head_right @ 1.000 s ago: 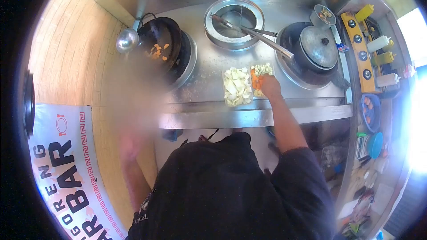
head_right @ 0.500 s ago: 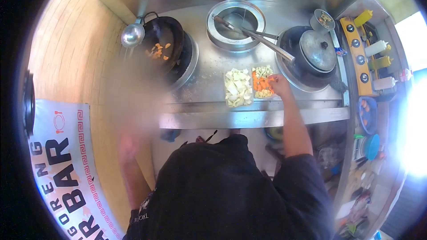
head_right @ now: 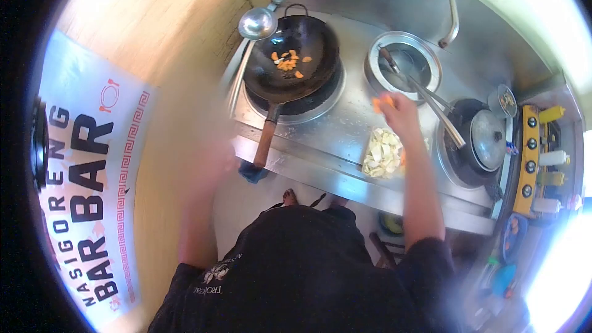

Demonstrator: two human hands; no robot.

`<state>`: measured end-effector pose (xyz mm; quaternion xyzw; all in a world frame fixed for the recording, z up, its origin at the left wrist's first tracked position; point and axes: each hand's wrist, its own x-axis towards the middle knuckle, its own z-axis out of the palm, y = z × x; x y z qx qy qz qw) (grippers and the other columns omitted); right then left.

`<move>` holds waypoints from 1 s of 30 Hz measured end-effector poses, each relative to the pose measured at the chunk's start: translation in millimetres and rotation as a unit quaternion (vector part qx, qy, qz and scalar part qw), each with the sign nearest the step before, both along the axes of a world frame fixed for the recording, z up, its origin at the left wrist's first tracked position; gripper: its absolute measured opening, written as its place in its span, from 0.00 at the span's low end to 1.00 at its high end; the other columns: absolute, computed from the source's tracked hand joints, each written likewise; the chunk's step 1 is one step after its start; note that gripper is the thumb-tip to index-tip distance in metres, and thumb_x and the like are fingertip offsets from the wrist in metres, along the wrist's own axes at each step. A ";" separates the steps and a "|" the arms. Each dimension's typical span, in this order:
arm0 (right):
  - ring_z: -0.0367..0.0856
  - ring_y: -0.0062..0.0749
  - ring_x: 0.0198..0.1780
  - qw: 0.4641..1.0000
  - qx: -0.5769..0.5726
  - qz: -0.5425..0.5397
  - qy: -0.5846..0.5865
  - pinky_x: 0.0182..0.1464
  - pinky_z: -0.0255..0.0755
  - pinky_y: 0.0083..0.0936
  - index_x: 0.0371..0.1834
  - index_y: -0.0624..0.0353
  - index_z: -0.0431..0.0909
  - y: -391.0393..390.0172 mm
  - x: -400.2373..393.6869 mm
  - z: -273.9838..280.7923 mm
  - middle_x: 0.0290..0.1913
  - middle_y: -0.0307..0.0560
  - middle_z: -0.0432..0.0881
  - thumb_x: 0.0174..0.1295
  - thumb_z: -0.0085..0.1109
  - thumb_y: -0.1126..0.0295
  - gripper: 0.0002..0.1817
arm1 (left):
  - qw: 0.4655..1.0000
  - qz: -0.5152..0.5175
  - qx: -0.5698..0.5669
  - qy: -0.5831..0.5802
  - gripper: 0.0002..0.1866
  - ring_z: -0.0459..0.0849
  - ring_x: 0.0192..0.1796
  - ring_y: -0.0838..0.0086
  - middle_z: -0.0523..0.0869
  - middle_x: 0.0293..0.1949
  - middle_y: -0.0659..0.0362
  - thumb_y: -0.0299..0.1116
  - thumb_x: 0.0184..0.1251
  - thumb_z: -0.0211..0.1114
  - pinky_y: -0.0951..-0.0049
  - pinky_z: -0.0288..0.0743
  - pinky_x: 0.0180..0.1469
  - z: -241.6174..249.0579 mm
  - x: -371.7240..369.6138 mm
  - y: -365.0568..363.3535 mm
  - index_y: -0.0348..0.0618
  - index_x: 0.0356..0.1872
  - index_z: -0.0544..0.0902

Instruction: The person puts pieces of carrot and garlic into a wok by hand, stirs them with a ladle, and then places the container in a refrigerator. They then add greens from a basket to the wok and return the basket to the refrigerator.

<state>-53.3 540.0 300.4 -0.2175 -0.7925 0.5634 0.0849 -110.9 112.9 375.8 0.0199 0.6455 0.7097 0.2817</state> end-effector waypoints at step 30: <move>0.83 0.28 0.24 0.933 0.329 0.132 -0.071 0.31 0.76 0.26 0.35 0.58 0.80 -93.9 -278.6 -13.7 0.25 0.44 0.83 0.56 0.63 0.63 0.11 | 0.996 0.018 0.023 -0.089 0.17 0.69 0.20 0.81 0.72 0.22 0.66 0.37 0.69 0.56 0.77 0.71 0.31 -11.9 -3.7 -34.9 0.38 0.52 0.69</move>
